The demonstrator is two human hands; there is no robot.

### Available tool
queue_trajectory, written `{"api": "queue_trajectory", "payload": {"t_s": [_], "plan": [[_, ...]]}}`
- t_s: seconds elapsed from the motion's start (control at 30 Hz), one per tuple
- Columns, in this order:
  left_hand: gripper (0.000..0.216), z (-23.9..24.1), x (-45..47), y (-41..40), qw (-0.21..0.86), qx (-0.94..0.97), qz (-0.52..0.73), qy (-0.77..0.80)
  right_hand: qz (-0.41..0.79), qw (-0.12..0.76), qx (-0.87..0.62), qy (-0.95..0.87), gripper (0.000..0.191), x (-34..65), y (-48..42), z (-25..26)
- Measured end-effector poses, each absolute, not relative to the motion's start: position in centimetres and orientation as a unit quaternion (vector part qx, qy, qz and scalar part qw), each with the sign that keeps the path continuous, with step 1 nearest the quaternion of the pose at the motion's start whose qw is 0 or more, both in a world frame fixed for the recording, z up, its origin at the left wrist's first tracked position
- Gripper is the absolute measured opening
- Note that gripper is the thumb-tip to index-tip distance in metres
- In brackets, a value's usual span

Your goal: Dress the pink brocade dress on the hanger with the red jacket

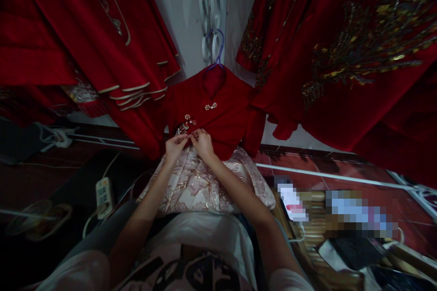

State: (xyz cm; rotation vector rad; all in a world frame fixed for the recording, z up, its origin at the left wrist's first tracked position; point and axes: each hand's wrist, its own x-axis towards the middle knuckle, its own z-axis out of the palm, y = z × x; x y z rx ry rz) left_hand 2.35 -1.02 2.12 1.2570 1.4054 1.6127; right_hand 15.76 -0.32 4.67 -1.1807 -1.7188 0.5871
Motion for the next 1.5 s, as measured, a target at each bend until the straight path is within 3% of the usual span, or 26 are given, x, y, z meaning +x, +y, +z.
{"api": "queue_trajectory", "payload": {"t_s": [0.27, 0.43, 0.67, 0.9, 1.27, 1.5], "plan": [[0.013, 2.1, 0.8, 0.2, 0.331, 0.55, 0.57, 0.513, 0.234, 0.487, -0.475, -0.694, 0.006, 15.6, 0.0, 3.9], [0.034, 1.5, 1.4, -0.3, 0.297, 0.542, 0.587, 0.523, 0.308, 0.478, -0.442, -0.694, 0.018, 17.7, -1.0, 4.3], [0.025, 1.1, 1.9, -1.3, 0.217, 0.61, 0.554, 0.523, 0.289, 0.48, -0.462, -0.687, 0.02, 20.2, -2.5, 4.1], [0.018, 2.1, 1.7, -1.4, 0.178, 0.645, 0.541, 0.509, 0.385, 0.478, -0.402, -0.679, 0.03, 18.9, -1.9, 3.3], [0.022, 2.1, 2.5, -1.8, 0.225, 0.581, 0.572, 0.533, 0.461, 0.47, -0.386, -0.646, 0.032, 18.7, -1.7, 2.6], [0.019, 3.6, 3.1, -2.3, 0.417, 0.674, 0.449, 0.413, 0.396, 0.47, -0.399, -0.68, 0.034, 20.0, -2.8, 3.1]]}}
